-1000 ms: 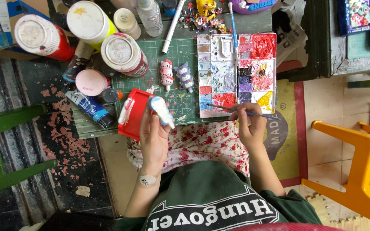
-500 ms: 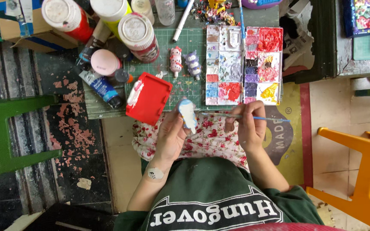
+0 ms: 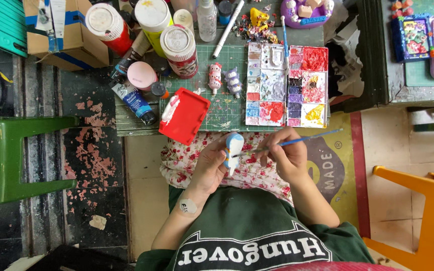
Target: The person paints small figurines using a paintbrush and a palette of acrylic paints. They dip the brush into the palette, apply paint to the figurines, and occasionally clean the brush in a water container. The figurines are placed on a cutting mat on the workbench.
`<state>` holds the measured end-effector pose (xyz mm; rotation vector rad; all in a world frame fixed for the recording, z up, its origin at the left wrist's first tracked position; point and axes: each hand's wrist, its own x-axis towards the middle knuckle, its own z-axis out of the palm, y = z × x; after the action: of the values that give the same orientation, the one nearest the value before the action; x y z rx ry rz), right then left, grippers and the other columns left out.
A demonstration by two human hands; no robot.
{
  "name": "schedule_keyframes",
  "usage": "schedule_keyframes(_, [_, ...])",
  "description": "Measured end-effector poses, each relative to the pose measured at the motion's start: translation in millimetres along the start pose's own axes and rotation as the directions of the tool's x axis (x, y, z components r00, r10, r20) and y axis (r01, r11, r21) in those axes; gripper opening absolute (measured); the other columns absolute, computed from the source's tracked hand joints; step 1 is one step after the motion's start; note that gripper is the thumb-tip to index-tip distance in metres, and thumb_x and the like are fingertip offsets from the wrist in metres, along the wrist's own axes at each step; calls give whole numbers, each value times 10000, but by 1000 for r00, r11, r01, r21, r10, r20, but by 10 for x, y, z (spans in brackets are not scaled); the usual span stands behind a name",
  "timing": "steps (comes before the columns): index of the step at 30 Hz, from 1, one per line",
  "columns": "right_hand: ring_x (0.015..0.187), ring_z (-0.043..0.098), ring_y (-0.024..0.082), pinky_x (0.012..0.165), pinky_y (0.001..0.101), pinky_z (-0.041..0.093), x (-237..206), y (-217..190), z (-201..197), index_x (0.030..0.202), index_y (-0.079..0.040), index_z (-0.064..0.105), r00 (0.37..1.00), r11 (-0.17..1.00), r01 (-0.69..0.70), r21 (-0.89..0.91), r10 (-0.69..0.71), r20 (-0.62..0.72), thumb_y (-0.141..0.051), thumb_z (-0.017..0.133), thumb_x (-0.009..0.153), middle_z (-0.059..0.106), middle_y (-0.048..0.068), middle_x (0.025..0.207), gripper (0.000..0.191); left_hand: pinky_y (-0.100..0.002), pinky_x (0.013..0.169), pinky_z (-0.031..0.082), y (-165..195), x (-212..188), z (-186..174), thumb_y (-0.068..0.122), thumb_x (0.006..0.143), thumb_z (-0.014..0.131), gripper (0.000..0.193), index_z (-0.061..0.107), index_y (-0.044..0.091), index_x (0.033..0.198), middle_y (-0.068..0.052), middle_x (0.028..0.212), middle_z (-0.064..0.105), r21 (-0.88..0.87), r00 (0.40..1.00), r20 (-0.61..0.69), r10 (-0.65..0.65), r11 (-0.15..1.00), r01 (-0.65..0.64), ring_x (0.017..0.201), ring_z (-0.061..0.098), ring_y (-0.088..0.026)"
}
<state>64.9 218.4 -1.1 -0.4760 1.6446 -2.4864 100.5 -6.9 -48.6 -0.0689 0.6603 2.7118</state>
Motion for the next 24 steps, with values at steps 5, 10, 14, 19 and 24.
schedule_keyframes(5, [728,666,166,559,259,527,100,-79,-20,1113,-28,467,984,1000,4,0,-3,-180,-114,533,1123,667,188,923,109,-263,942,557,-43,2,-59,271,967,781,636,536,-47,1461,-87,1298,677,-29,996,-36,-86,996,85,1103,680,-122])
schedule_keyframes(10, [766,700,192,544,247,523,52,-154,-23,1081,-28,484,994,996,27,-88,-18,112,-114,538,1094,672,184,911,103,-270,971,561,-6,-18,-49,285,948,766,630,543,-56,1429,-99,1303,685,-18,991,-53,-120,993,119,1137,686,-131])
schedule_keyframes(14, [780,686,177,583,257,526,101,-125,-59,1101,-29,480,997,989,-4,-149,-7,-77,-108,532,1104,659,176,946,94,-273,943,556,22,-24,-41,278,993,755,617,542,-78,1450,-122,1286,691,-16,993,-9,-120,993,120,1098,682,-140])
schedule_keyframes(19, [729,665,154,575,236,496,94,-151,-113,1087,-34,502,991,996,-82,-36,86,105,-85,547,1107,673,164,915,71,-267,936,558,14,-11,-46,279,987,745,608,543,-67,1445,-108,1285,688,-8,989,-18,-144,990,144,1110,681,-133])
schedule_keyframes(24, [751,684,165,546,233,508,140,-154,-146,1063,-35,504,997,985,-68,-160,60,-53,-87,527,1083,660,155,932,61,-269,900,567,22,7,-48,275,1014,736,592,558,-64,1464,-101,1255,693,28,984,-26,-179,983,179,1074,678,-124])
